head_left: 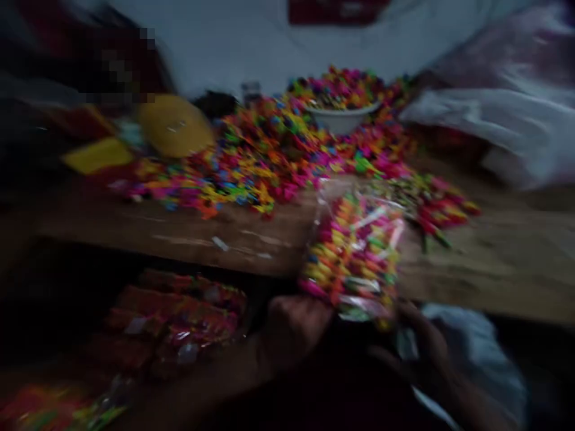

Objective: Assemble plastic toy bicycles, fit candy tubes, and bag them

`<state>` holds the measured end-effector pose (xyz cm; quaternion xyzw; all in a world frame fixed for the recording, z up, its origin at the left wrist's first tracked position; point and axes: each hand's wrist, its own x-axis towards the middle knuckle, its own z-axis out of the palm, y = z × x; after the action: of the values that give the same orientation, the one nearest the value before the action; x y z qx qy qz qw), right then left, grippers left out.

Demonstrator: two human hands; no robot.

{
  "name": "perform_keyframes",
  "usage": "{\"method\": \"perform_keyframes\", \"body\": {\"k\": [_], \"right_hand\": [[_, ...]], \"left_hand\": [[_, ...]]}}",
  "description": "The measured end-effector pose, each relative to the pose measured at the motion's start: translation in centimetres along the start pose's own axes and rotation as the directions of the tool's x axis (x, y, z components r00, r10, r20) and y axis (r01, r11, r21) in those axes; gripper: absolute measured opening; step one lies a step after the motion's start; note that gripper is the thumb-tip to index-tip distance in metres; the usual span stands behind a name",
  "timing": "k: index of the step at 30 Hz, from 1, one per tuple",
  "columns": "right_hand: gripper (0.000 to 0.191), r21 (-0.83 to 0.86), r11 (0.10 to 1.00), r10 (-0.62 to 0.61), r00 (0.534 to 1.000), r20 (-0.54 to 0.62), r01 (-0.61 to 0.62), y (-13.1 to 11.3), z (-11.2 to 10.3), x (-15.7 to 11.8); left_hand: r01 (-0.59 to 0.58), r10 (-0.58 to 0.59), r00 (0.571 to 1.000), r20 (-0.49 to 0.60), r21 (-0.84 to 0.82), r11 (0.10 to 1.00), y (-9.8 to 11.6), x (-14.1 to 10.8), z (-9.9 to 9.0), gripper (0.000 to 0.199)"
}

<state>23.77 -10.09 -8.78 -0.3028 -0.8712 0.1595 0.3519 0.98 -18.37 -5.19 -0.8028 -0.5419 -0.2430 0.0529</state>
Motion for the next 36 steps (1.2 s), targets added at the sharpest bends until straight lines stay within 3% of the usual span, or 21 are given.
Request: {"method": "perform_keyframes", "body": {"k": [2,4,7,10,13,16,19,21,24,27,30,33,36], "right_hand": [[0.035,-0.06,0.998,-0.005,0.999,0.046,0.008,0.8,-1.7,-0.2],[0.023,-0.103,0.994,0.038,0.997,0.066,-0.031,2.3,-2.3,1.7],[0.027,-0.199,0.975,0.134,0.98,0.146,-0.103,3.7,-2.8,5.3],[0.037,-0.294,0.941,0.228,0.954,0.196,-0.165,2.7,-3.6,6.5],[0.042,-0.273,0.938,0.228,0.973,0.023,-0.213,1.1,-4.2,5.2],[0.038,-0.242,0.947,0.191,0.976,-0.102,-0.211,0.2,-3.9,4.2],[0.024,-0.253,0.952,0.142,0.981,-0.132,-0.172,0.1,-3.5,4.5],[0.015,-0.249,0.949,0.127,0.957,-0.262,-0.194,0.1,-3.6,5.0],[0.013,-0.283,0.924,0.101,0.879,-0.466,-0.256,0.4,-4.2,5.0],[0.01,-0.335,0.908,0.095,0.904,-0.417,-0.25,0.9,-4.7,3.5],[0.008,-0.345,0.874,0.201,0.9,-0.387,-0.343,0.7,-5.4,1.7],[0.033,-0.34,0.865,0.226,0.891,-0.393,-0.37,-1.2,-5.8,2.1],[0.052,-0.344,0.904,0.158,0.947,-0.28,-0.253,-3.1,-5.4,5.0]], "left_hand": [[0.039,-0.038,0.999,-0.012,0.051,0.998,-0.1,0.8,1.3,0.015],[0.041,-0.04,0.999,-0.004,0.079,0.996,-0.4,1.3,1.8,0.015],[0.037,-0.036,0.999,-0.014,0.101,0.994,-0.8,1.7,0.4,0.019],[0.06,-0.034,0.985,-0.168,0.15,0.987,-0.8,1.9,-2.0,0.018],[0.042,-0.003,0.951,-0.31,0.121,0.992,-0.5,3.3,-2.7,0.016],[0.022,-0.006,0.969,-0.248,0.063,0.998,-0.4,6.0,-1.8,0.038],[0.001,0.016,0.981,-0.195,0.088,0.996,-0.2,8.7,-1.0,0.036],[-0.025,0.052,0.978,-0.2,0.134,0.991,-0.2,9.8,-0.7,0.026],[-0.014,0.043,0.98,-0.192,0.151,0.988,-0.6,10.1,-0.1,0.021],[0.056,-0.034,0.978,-0.204,0.101,0.993,-0.9,9.9,0.6,0.03],[0.033,-0.023,0.957,-0.291,0.027,0.999,-0.6,10.1,0.5,0.029],[-0.079,0.048,0.915,-0.4,-0.059,0.995,0.5,10.9,-0.2,0.026],[-0.196,0.116,0.892,-0.437,-0.143,0.97,1.3,11.7,-0.3,0.026]]}}
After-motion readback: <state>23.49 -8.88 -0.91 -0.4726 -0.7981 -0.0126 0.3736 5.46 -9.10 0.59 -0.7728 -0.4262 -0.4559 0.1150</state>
